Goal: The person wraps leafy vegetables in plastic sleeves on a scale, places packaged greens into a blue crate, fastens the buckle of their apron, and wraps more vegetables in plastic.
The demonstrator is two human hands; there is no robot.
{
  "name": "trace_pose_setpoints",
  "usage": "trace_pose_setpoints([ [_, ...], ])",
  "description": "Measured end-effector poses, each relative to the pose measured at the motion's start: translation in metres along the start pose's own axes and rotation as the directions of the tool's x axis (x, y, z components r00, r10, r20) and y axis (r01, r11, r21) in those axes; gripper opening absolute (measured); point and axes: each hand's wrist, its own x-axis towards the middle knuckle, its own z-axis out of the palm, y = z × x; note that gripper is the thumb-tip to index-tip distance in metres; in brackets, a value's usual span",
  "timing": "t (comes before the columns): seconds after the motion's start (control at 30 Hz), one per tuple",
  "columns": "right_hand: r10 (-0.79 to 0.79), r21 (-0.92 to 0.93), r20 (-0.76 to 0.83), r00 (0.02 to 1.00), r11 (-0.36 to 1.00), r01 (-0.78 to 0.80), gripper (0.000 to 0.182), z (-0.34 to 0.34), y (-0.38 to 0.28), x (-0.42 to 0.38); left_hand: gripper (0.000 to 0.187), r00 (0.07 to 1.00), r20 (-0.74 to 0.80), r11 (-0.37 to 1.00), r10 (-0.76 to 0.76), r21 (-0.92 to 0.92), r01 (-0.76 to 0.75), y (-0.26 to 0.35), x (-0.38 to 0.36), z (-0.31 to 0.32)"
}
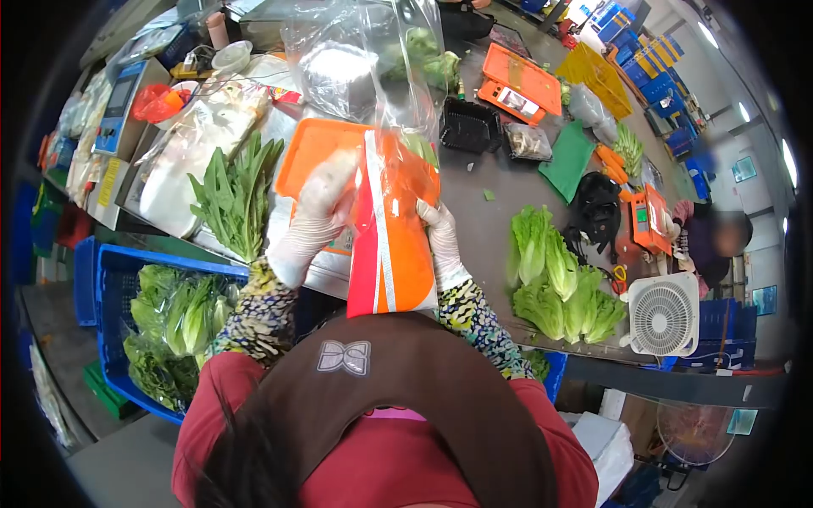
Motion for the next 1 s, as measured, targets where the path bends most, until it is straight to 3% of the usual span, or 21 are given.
trace_pose_setpoints([
  [0.03,-0.011,0.000,-0.002,1.000,1.000,0.011,0.048,0.000,0.000,0.001,0.053,0.991,0.107,0.991,-0.083,-0.093,0.093,-0.011,-0.004,0.013],
  [0.07,-0.034,0.003,-0.014,0.999,0.999,0.034,0.046,-0.002,0.000,0.000,0.048,0.993,-0.106,0.991,0.048,-0.117,-0.061,-0.006,-0.001,0.025],
  [0.17,-0.057,-0.042,-0.120,0.991,0.998,0.053,0.041,-0.022,-0.006,-0.014,0.037,0.994,0.104,0.998,0.039,-0.055,-0.033,0.001,-0.055,0.045],
  [0.2,-0.053,-0.088,-0.192,0.980,0.995,0.036,0.039,-0.029,-0.009,-0.018,0.034,0.987,0.082,0.958,0.139,-0.265,-0.113,0.031,-0.058,0.037],
  [0.23,-0.062,-0.010,-0.201,0.978,0.998,0.062,0.036,-0.025,-0.013,-0.024,0.036,0.949,0.309,0.895,0.066,-0.439,0.080,0.007,-0.114,0.058],
  [0.27,-0.072,-0.084,-0.229,0.971,0.995,0.054,0.035,-0.034,-0.008,-0.028,0.039,0.745,0.614,0.524,-0.262,-0.558,0.644,-0.022,-0.185,0.094],
  [0.33,-0.082,-0.162,-0.302,0.950,0.986,0.034,0.033,-0.028,-0.006,-0.038,0.044,0.823,0.567,0.895,0.044,-0.388,0.220,0.020,-0.116,0.017],
  [0.37,-0.084,-0.114,-0.309,0.947,0.992,0.051,0.032,-0.024,-0.006,-0.036,0.052,0.742,0.669,0.884,-0.043,-0.321,0.341,0.024,-0.101,-0.006],
  [0.4,-0.086,-0.069,-0.308,0.948,0.995,0.068,0.031,-0.019,-0.007,-0.030,0.068,0.687,0.688,0.700,-0.233,-0.372,0.610,0.024,-0.098,-0.019],
  [0.43,-0.101,-0.044,-0.308,0.946,0.995,0.092,0.031,-0.010,-0.009,-0.025,0.095,0.710,0.653,0.493,-0.263,-0.542,0.681,-0.007,-0.103,-0.012],
  [0.47,-0.127,-0.074,-0.281,0.951,0.991,0.111,0.035,-0.002,-0.009,-0.018,0.109,0.691,0.606,0.133,-0.394,-0.707,0.695,-0.003,-0.087,-0.012],
  [0.5,-0.150,-0.105,-0.253,0.956,0.986,0.127,0.039,0.006,-0.006,-0.010,0.111,0.699,0.581,0.056,-0.416,-0.751,0.658,0.000,-0.071,-0.015],
  [0.53,-0.152,-0.121,-0.233,0.961,0.985,0.126,0.035,0.008,0.003,0.004,0.103,0.748,0.539,0.046,-0.388,-0.799,0.600,-0.013,-0.067,0.001],
  [0.6,-0.192,-0.293,-0.278,0.941,0.950,0.107,0.029,0.022,0.016,0.019,0.089,0.717,0.537,0.063,-0.445,-0.779,0.624,-0.009,-0.052,0.032],
  [0.63,-0.160,-0.210,-0.258,0.953,0.972,0.106,0.028,0.028,0.021,0.027,0.075,0.696,0.517,0.004,-0.499,-0.801,0.598,-0.003,-0.045,0.040],
  [0.67,-0.181,-0.250,-0.223,0.958,0.960,0.124,0.024,0.030,0.018,0.031,0.071,0.708,0.454,0.020,-0.540,-0.835,0.551,0.004,-0.042,0.043],
  [0.73,-0.045,-0.375,-0.282,0.958,0.925,-0.067,0.020,0.002,0.018,0.050,0.065,0.679,0.345,0.008,-0.648,-0.889,0.459,0.010,-0.043,0.045],
  [0.8,-0.073,-0.622,-0.304,0.950,0.771,-0.140,0.023,-0.007,0.009,0.041,0.063,0.663,0.322,0.005,-0.676,-0.897,0.442,-0.011,-0.057,0.048],
  [0.9,-0.095,-0.880,-0.111,0.989,0.472,-0.054,0.029,-0.039,0.031,0.035,0.053,0.577,0.231,0.039,-0.784,-0.908,0.416,-0.020,-0.059,0.056],
  [0.97,-0.159,-0.956,0.027,0.987,0.284,0.072,0.025,-0.020,0.023,0.013,0.052,0.564,0.171,0.077,-0.808,-0.918,0.389,-0.019,-0.054,0.058],
  [1.0,-0.248,-0.934,0.152,0.957,0.282,0.221,0.018,-0.025,0.032,0.008,0.052,0.521,0.155,0.075,-0.839,-0.916,0.394,-0.019,-0.053,0.059],
])
